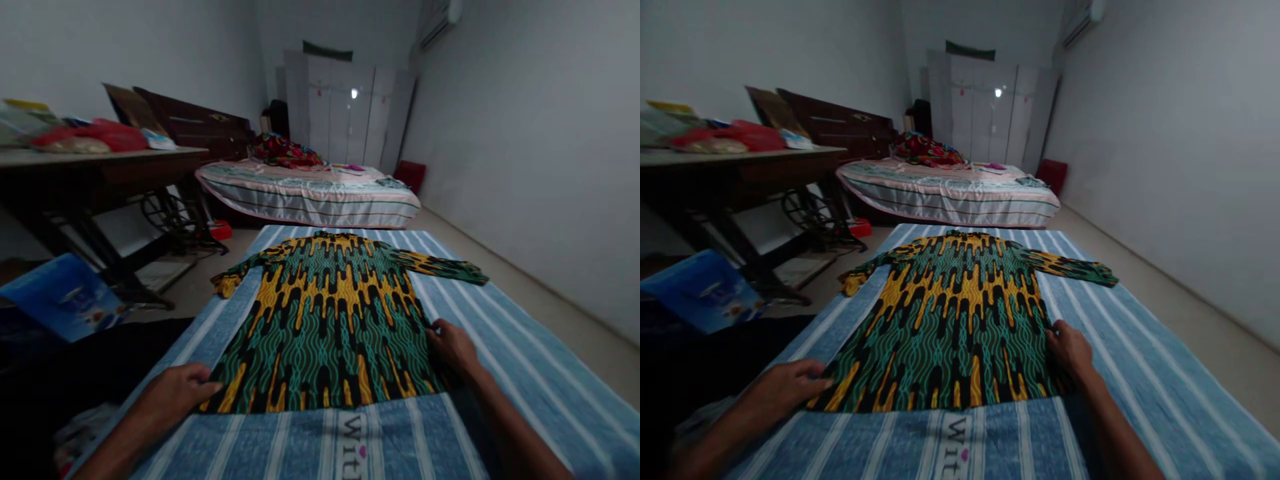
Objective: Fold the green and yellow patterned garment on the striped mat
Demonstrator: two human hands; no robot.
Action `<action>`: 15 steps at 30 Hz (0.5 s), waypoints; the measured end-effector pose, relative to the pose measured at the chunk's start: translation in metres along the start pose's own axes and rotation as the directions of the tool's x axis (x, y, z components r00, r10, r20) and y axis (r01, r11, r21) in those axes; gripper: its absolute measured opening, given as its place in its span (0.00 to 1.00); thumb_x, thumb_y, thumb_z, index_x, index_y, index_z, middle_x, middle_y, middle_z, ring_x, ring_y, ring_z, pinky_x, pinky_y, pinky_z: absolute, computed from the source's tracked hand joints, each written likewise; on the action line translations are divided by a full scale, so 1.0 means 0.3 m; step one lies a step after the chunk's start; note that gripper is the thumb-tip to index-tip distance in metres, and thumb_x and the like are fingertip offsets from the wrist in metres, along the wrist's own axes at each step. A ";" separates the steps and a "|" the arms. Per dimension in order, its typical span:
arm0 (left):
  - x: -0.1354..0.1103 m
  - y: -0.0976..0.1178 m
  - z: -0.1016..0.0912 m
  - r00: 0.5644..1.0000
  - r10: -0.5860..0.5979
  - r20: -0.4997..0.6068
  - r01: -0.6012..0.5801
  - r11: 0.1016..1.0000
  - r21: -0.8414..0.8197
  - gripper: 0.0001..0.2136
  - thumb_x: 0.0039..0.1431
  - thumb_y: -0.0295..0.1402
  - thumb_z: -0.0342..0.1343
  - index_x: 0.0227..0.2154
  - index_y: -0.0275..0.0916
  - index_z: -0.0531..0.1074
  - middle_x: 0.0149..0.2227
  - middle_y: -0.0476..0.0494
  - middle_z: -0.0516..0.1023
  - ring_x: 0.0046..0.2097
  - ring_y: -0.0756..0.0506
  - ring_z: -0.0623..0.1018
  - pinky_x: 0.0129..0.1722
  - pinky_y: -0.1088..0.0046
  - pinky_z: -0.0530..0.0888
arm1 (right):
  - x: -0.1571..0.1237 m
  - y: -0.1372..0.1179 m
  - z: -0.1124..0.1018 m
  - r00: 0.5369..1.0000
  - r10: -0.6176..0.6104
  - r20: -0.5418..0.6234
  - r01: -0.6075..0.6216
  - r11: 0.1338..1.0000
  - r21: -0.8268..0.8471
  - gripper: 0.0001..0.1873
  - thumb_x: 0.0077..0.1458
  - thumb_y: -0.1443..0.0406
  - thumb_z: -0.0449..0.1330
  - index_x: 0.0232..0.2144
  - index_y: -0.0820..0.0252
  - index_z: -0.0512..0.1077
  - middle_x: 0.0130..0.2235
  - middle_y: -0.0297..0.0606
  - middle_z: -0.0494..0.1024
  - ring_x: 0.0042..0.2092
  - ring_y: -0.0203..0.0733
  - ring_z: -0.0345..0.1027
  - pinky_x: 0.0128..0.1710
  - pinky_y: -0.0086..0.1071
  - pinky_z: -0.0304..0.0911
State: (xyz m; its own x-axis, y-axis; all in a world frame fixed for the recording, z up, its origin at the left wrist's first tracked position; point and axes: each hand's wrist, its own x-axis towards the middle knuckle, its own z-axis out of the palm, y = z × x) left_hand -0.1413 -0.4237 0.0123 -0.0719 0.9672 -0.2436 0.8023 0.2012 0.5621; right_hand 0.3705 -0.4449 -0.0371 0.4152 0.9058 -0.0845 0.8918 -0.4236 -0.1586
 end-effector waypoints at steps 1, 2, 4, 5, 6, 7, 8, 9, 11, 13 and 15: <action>0.007 -0.002 -0.005 0.999 0.018 0.038 -0.019 1.000 0.012 0.19 0.32 0.51 0.49 0.19 0.39 0.68 0.18 0.52 0.66 0.27 0.45 0.69 0.28 0.73 0.61 | -0.005 -0.003 -0.006 1.000 -0.002 0.001 0.002 1.000 -0.003 0.18 0.59 0.57 0.47 0.43 0.58 0.70 0.39 0.44 0.78 0.43 0.46 0.71 0.31 0.30 0.57; 0.012 -0.003 -0.009 0.998 0.028 0.064 -0.030 0.999 0.029 0.19 0.32 0.52 0.48 0.17 0.40 0.65 0.17 0.52 0.65 0.26 0.45 0.68 0.28 0.73 0.60 | -0.010 -0.003 -0.012 1.000 -0.001 0.003 0.001 1.000 -0.005 0.17 0.59 0.57 0.47 0.43 0.58 0.70 0.39 0.44 0.78 0.42 0.46 0.71 0.31 0.30 0.56; 0.017 -0.003 -0.013 0.995 0.039 0.094 -0.045 0.997 0.063 0.18 0.31 0.53 0.46 0.13 0.41 0.61 0.16 0.52 0.64 0.25 0.46 0.66 0.28 0.73 0.59 | -0.024 -0.002 -0.021 1.000 -0.008 0.012 0.008 1.000 -0.011 0.17 0.59 0.58 0.48 0.42 0.59 0.70 0.38 0.44 0.78 0.42 0.45 0.71 0.30 0.29 0.55; 0.016 -0.001 -0.014 0.995 0.039 0.096 -0.046 0.996 0.074 0.18 0.31 0.53 0.45 0.13 0.41 0.60 0.16 0.52 0.63 0.25 0.46 0.66 0.28 0.73 0.59 | -0.031 0.001 -0.023 1.000 -0.012 0.017 0.012 1.000 -0.015 0.16 0.58 0.58 0.48 0.42 0.58 0.70 0.38 0.44 0.78 0.42 0.45 0.71 0.30 0.29 0.55; 0.014 0.000 -0.014 0.995 0.037 0.091 -0.045 0.996 0.079 0.18 0.31 0.54 0.44 0.13 0.42 0.59 0.16 0.52 0.63 0.25 0.46 0.66 0.28 0.73 0.59 | -0.038 0.004 -0.025 1.000 -0.016 0.019 0.016 1.000 -0.018 0.16 0.58 0.58 0.48 0.41 0.58 0.71 0.38 0.44 0.78 0.42 0.45 0.71 0.30 0.29 0.54; 0.010 0.002 -0.013 0.996 0.034 0.082 -0.041 0.996 0.082 0.18 0.32 0.54 0.44 0.13 0.42 0.59 0.16 0.52 0.63 0.25 0.46 0.66 0.27 0.73 0.58 | -0.043 0.007 -0.025 1.000 -0.018 0.019 0.018 1.000 -0.021 0.15 0.58 0.59 0.48 0.40 0.58 0.71 0.38 0.44 0.78 0.42 0.45 0.71 0.29 0.29 0.54; 0.006 0.002 -0.012 0.997 0.034 0.065 -0.039 0.996 0.081 0.19 0.32 0.54 0.44 0.13 0.42 0.58 0.16 0.52 0.62 0.25 0.46 0.65 0.27 0.73 0.58 | -0.046 0.011 -0.025 1.000 -0.018 0.018 0.018 1.000 -0.024 0.15 0.58 0.59 0.48 0.39 0.58 0.72 0.39 0.44 0.78 0.42 0.45 0.71 0.29 0.29 0.53; 0.002 0.001 -0.011 0.998 0.036 0.051 -0.040 0.996 0.075 0.19 0.33 0.54 0.44 0.13 0.42 0.57 0.16 0.52 0.62 0.25 0.46 0.65 0.27 0.73 0.58 | -0.048 0.016 -0.024 1.000 -0.016 0.016 0.017 1.000 -0.024 0.15 0.58 0.59 0.48 0.39 0.58 0.72 0.39 0.44 0.78 0.41 0.45 0.71 0.29 0.29 0.53; -0.005 -0.004 -0.007 0.999 0.033 0.042 -0.035 0.999 0.039 0.19 0.34 0.55 0.45 0.14 0.42 0.57 0.16 0.53 0.61 0.24 0.47 0.65 0.26 0.74 0.58 | -0.047 0.026 -0.019 1.000 -0.009 0.018 0.010 1.000 -0.014 0.15 0.59 0.60 0.48 0.38 0.58 0.72 0.38 0.44 0.78 0.41 0.44 0.71 0.29 0.29 0.53; -0.008 -0.011 -0.004 0.998 0.011 0.065 -0.009 1.000 -0.025 0.19 0.36 0.55 0.45 0.16 0.42 0.56 0.16 0.55 0.59 0.22 0.49 0.63 0.25 0.75 0.58 | -0.044 0.036 -0.015 1.000 0.002 0.027 -0.003 1.000 0.012 0.15 0.59 0.60 0.48 0.37 0.58 0.72 0.38 0.43 0.78 0.40 0.43 0.71 0.30 0.28 0.54; -0.009 -0.014 -0.001 0.997 -0.020 0.075 0.024 0.998 -0.057 0.20 0.35 0.56 0.45 0.17 0.43 0.55 0.15 0.56 0.57 0.20 0.50 0.62 0.23 0.75 0.58 | -0.042 0.046 -0.012 0.999 0.014 0.033 -0.016 0.999 0.048 0.15 0.59 0.60 0.48 0.36 0.58 0.73 0.38 0.42 0.78 0.41 0.43 0.71 0.30 0.28 0.54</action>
State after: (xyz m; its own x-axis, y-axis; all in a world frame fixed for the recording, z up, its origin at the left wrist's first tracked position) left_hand -0.1445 -0.4270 0.0108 -0.0431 0.9485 -0.3137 0.7649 0.2334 0.6004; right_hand 0.3782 -0.4620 -0.0347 0.4214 0.8990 -0.1194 0.8755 -0.4376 -0.2047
